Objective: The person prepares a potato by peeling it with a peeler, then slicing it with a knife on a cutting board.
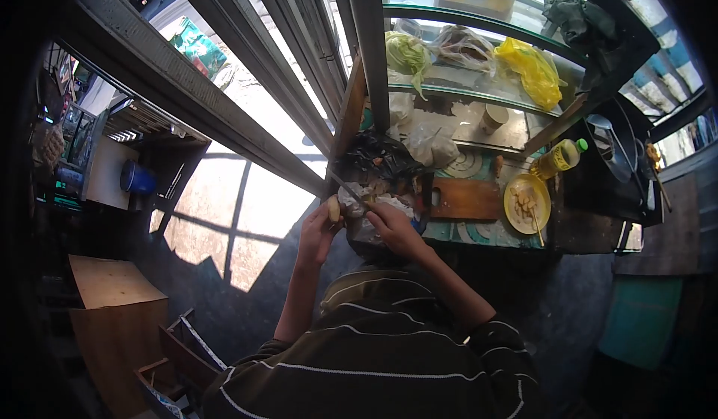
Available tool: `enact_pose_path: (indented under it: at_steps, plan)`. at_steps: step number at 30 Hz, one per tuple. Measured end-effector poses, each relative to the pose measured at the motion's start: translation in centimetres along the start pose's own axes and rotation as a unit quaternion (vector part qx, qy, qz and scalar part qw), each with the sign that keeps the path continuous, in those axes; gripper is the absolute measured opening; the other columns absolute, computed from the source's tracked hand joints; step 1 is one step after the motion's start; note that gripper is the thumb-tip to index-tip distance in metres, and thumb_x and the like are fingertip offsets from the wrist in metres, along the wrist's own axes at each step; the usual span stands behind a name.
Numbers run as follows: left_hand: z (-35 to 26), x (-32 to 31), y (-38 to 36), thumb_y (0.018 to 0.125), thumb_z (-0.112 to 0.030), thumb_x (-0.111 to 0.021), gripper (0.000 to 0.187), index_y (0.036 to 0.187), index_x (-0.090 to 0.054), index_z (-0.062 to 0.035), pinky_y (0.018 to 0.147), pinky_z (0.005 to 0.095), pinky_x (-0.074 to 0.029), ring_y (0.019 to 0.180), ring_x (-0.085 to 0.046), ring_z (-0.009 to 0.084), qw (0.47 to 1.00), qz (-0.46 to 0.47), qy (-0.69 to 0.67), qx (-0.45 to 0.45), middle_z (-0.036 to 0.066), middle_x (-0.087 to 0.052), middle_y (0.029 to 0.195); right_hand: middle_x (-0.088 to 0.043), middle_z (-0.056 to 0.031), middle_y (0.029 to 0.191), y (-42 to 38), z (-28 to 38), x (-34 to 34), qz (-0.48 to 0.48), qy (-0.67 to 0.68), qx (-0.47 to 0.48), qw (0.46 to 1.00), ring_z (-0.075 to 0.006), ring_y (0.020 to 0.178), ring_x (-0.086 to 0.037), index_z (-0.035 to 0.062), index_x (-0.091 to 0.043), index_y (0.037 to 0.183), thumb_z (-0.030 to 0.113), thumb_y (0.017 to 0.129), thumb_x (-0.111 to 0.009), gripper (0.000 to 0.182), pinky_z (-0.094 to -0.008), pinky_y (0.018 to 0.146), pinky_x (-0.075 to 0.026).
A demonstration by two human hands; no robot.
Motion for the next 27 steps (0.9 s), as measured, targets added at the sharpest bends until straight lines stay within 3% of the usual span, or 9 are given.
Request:
enact_pose_path:
  at_steps: [6,8,10,13,16,17,21,23,27]
  plan:
    - [-0.7,0.1,-0.8,0.088,-0.023,-0.05,0.033,0.108,-0.054,0.004,0.07,0.0227,-0.045,0.075,-0.055,0.01,0.991,-0.086,0.077,-0.068,0.007,-0.06,0.091,-0.05,-0.0154,0.085,-0.1,0.5,1.1,-0.012,-0.059,-0.083,0.995,-0.0251,0.08,-0.051,0.0013,-0.041,0.111,0.018,0.088,-0.045,0.029,-0.0304,0.073,-0.04]
    - [-0.3,0.4,-0.6,0.088,-0.021,-0.051,0.032,0.106,-0.055,0.0044,0.07,0.0228,-0.045,0.077,-0.056,0.01,0.984,-0.099,0.102,-0.104,0.007,-0.06,0.092,-0.052,-0.0199,0.088,-0.8,-0.7,1.5,0.016,0.046,-0.172,0.984,-0.0364,0.083,-0.053,0.0021,-0.042,0.107,0.021,0.087,-0.045,0.027,-0.0395,0.074,-0.04]
    - [0.1,-1.2,-0.6,0.087,-0.02,-0.052,0.032,0.107,-0.055,0.0047,0.071,0.0235,-0.045,0.08,-0.056,0.0099,0.979,-0.116,0.113,-0.12,0.008,-0.06,0.094,-0.052,-0.0172,0.085,-1.4,-0.7,3.2,-0.007,0.046,-0.142,0.989,-0.0338,0.078,-0.055,0.0024,-0.042,0.106,0.02,0.085,-0.05,0.028,-0.0381,0.071,-0.042]
    - [0.3,-5.8,-1.2,0.086,-0.014,-0.054,0.032,0.111,-0.051,0.0053,0.077,0.025,-0.044,0.087,-0.056,0.0123,0.958,-0.174,0.174,-0.149,0.01,-0.059,0.095,-0.05,-0.0089,0.083,-3.2,-0.3,7.6,-0.072,0.126,-0.148,0.978,-0.0135,0.073,-0.051,0.002,-0.045,0.106,0.021,0.08,-0.059,0.035,-0.0278,0.063,-0.044]
    - [3.7,-12.1,-0.2,0.084,-0.012,-0.058,0.031,0.11,-0.053,0.004,0.072,0.0205,-0.043,0.08,-0.055,0.0078,0.955,-0.072,0.25,-0.142,0.007,-0.06,0.092,-0.052,-0.0073,0.076,-7.1,-3.9,12.0,-0.145,0.008,-0.108,0.983,-0.0129,0.067,-0.053,0.0013,-0.048,0.103,0.02,0.079,-0.06,0.033,-0.0252,0.061,-0.044]
    - [5.4,-13.9,0.3,0.082,-0.011,-0.06,0.031,0.109,-0.054,0.0022,0.071,0.0206,-0.043,0.08,-0.054,0.0073,0.951,-0.049,0.28,-0.123,0.006,-0.06,0.09,-0.055,-0.0093,0.071,-9.1,-6.4,13.1,-0.136,0.042,-0.19,0.972,-0.0175,0.062,-0.056,0.001,-0.052,0.094,0.018,0.077,-0.061,0.025,-0.0275,0.057,-0.045]
    - [14.1,-19.0,4.8,0.076,-0.018,-0.065,0.028,0.099,-0.06,-0.0022,0.066,0.0241,-0.045,0.076,-0.059,0.0122,0.906,0.059,0.416,-0.058,0.007,-0.06,0.087,-0.054,-0.0057,0.067,-17.3,-15.3,15.1,-0.153,0.214,-0.366,0.892,-0.0137,0.052,-0.053,0.0048,-0.051,0.092,0.023,0.081,-0.057,0.022,-0.0249,0.046,-0.041]
    - [18.4,-19.7,7.3,0.075,-0.018,-0.065,0.026,0.095,-0.062,-0.0019,0.066,0.0262,-0.046,0.075,-0.06,0.0154,0.881,0.081,0.464,-0.054,0.008,-0.06,0.085,-0.048,-0.0023,0.063,-21.5,-18.5,14.5,-0.181,0.311,-0.487,0.796,-0.0106,0.045,-0.047,0.0078,-0.048,0.089,0.028,0.084,-0.051,0.021,-0.0234,0.039,-0.037]
    - [23.7,-18.8,12.2,0.07,-0.021,-0.067,0.029,0.091,-0.063,-0.0016,0.067,0.0326,-0.046,0.073,-0.059,0.0262,0.752,0.042,0.639,-0.154,0.014,-0.058,0.081,-0.039,0.0002,0.057,-25.6,-21.2,14.1,-0.131,0.294,-0.514,0.795,-0.0095,0.041,-0.038,0.0094,-0.045,0.086,0.036,0.087,-0.047,0.027,-0.0242,0.037,-0.031]
Point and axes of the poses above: each hand's wrist, its own y-axis towards the middle knuckle, its own x-axis out of the back of the hand, z = x × y, the point moved 8 cm from there along y, towards the middle knuckle
